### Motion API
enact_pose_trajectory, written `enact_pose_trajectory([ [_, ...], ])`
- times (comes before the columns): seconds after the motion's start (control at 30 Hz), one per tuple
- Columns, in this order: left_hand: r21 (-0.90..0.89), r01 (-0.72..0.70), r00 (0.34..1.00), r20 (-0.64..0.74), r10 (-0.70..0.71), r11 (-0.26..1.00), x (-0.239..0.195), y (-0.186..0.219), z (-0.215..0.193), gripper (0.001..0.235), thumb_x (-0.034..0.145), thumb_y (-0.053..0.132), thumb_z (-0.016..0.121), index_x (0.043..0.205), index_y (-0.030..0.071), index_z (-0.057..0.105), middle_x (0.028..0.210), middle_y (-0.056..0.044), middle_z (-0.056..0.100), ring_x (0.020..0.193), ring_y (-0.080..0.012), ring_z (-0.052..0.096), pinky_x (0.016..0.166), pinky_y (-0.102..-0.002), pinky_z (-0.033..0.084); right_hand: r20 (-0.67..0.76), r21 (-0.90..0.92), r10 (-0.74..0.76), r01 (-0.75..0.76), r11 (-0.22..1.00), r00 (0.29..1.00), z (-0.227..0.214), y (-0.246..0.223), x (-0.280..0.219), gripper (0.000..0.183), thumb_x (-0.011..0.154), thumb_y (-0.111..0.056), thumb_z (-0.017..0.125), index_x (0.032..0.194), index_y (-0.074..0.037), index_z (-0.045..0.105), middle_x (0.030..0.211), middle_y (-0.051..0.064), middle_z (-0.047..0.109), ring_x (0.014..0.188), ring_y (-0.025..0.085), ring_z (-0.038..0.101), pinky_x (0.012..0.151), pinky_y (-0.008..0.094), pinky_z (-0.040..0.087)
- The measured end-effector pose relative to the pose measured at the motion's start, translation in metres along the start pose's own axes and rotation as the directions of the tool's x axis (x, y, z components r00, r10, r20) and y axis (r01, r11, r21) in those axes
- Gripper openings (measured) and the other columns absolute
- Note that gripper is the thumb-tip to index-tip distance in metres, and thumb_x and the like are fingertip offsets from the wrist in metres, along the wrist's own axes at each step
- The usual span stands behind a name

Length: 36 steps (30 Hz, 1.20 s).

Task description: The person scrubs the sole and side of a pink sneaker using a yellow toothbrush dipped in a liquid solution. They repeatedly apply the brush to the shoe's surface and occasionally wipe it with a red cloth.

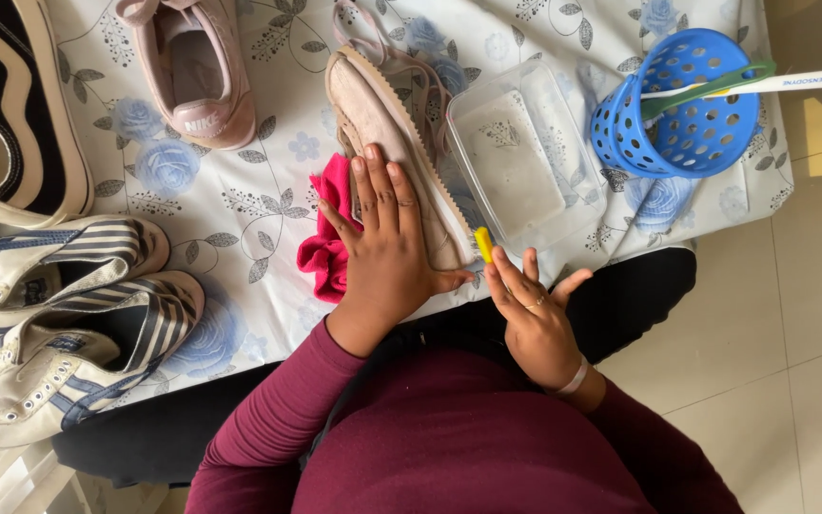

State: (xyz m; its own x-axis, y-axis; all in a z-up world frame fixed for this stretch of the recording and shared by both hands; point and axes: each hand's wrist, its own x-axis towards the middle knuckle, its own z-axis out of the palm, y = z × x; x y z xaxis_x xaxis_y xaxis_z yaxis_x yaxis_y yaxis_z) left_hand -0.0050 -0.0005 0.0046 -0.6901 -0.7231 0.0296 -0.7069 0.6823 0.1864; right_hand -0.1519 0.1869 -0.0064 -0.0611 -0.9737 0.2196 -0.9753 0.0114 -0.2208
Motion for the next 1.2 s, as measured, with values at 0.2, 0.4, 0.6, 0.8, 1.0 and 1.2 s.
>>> enact_pose_trajectory([
  [0.2,0.000,0.018,0.999,-0.038,-0.018,1.000,-0.003,-0.001,0.006,0.164,0.059,0.112,0.062,0.162,-0.005,0.011,0.169,-0.028,0.005,0.158,-0.0442,0.007,0.114,-0.079,0.018,0.164,-0.204,-0.061,0.094,0.974,0.985,-0.019,-0.003,0.050,0.074,0.096,0.017,0.055,0.160,-0.015,0.037,0.168,0.002,0.036,0.158,0.025,0.025,0.113,0.064,-0.025],
  [0.4,-0.028,0.020,1.000,-0.013,-0.020,0.999,-0.003,0.000,0.005,0.165,0.055,0.103,0.076,0.162,-0.005,0.011,0.169,-0.028,0.002,0.158,-0.0448,0.005,0.113,-0.081,0.015,0.215,-0.071,-0.086,0.103,0.992,0.973,-0.025,-0.008,0.087,0.077,0.092,0.015,0.060,0.161,-0.010,0.036,0.169,0.006,0.034,0.157,0.027,0.026,0.102,0.076,-0.020],
  [0.6,-0.044,0.021,1.000,-0.002,-0.021,0.999,-0.004,-0.002,0.005,0.165,0.056,0.109,0.069,0.162,-0.003,0.011,0.169,-0.027,0.002,0.158,-0.0442,0.005,0.114,-0.081,0.015,0.266,-0.061,-0.055,0.074,0.995,0.962,-0.055,-0.008,0.061,0.082,0.086,0.023,0.052,0.159,-0.011,0.038,0.166,0.004,0.038,0.156,0.026,0.029,0.106,0.077,-0.018],
  [0.8,-0.010,0.031,0.999,-0.028,-0.031,0.999,-0.003,0.000,0.006,0.168,0.051,0.110,0.071,0.161,-0.004,0.015,0.169,-0.027,0.007,0.158,-0.0441,0.009,0.114,-0.080,0.018,0.303,-0.085,-0.066,0.096,0.992,0.951,-0.059,-0.006,0.075,0.083,0.083,0.023,0.056,0.157,-0.011,0.041,0.167,0.003,0.034,0.155,0.027,0.033,0.102,0.081,-0.016],
  [1.0,0.003,0.026,1.000,-0.011,-0.026,1.000,-0.003,0.001,0.005,0.172,0.049,0.111,0.071,0.162,-0.004,0.011,0.169,-0.027,0.002,0.158,-0.0444,0.006,0.113,-0.081,0.017,0.229,-0.021,-0.104,0.112,0.993,0.968,-0.042,-0.001,0.107,0.086,0.078,0.023,0.058,0.156,-0.009,0.043,0.165,0.009,0.041,0.153,0.031,0.037,0.100,0.081,-0.017],
  [1.2,-0.044,0.036,0.999,-0.028,-0.037,0.998,-0.007,-0.004,0.006,0.167,0.054,0.111,0.066,0.162,-0.004,0.010,0.170,-0.026,0.002,0.159,-0.0445,0.005,0.114,-0.081,0.017,0.249,0.065,-0.100,0.087,0.994,0.963,-0.059,0.001,0.070,0.078,0.085,0.024,0.047,0.156,-0.006,0.040,0.165,0.005,0.038,0.155,0.029,0.028,0.105,0.077,-0.021],
])
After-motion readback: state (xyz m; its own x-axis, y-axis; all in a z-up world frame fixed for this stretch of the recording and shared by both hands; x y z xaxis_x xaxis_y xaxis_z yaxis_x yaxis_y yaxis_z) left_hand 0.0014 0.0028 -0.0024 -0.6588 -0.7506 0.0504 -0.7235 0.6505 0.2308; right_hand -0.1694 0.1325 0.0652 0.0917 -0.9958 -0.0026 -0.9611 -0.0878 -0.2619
